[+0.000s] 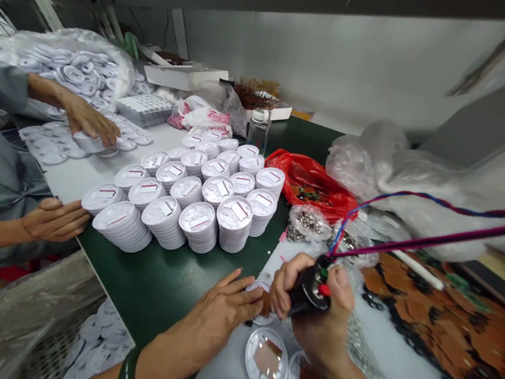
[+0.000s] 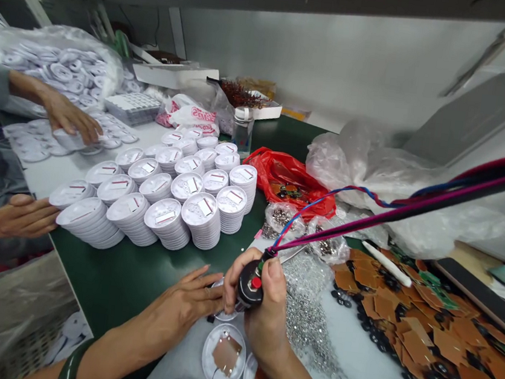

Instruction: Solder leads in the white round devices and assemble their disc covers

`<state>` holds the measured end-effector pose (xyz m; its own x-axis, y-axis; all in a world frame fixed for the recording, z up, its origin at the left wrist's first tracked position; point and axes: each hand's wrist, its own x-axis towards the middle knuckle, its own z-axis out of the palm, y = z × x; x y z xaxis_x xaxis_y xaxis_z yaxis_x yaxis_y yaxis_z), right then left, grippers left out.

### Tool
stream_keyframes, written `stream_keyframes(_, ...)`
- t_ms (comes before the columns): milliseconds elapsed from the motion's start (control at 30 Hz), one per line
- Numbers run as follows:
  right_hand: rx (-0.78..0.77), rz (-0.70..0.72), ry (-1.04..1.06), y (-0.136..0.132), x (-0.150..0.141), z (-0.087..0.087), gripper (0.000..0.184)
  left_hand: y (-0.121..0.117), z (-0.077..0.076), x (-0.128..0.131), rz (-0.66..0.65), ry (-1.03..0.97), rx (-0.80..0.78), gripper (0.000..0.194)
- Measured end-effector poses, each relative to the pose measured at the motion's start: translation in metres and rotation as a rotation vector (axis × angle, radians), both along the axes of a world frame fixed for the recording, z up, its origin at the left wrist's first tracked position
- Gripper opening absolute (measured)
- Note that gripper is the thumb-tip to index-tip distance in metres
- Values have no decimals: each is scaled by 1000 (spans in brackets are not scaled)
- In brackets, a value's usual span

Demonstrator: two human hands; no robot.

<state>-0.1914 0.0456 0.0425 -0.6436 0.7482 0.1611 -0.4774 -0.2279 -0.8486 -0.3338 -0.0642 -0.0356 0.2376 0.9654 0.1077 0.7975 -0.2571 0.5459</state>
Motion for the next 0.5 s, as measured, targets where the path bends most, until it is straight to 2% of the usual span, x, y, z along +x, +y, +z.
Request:
stream_keyframes(233, -30, 6, -30, 1, 0, -3, 55, -1, 0, 2, 21, 1, -34, 40)
stream_keyframes(500, 55, 58, -92, -5, 3, -14, 59, -3, 1, 6, 21, 7, 65, 43)
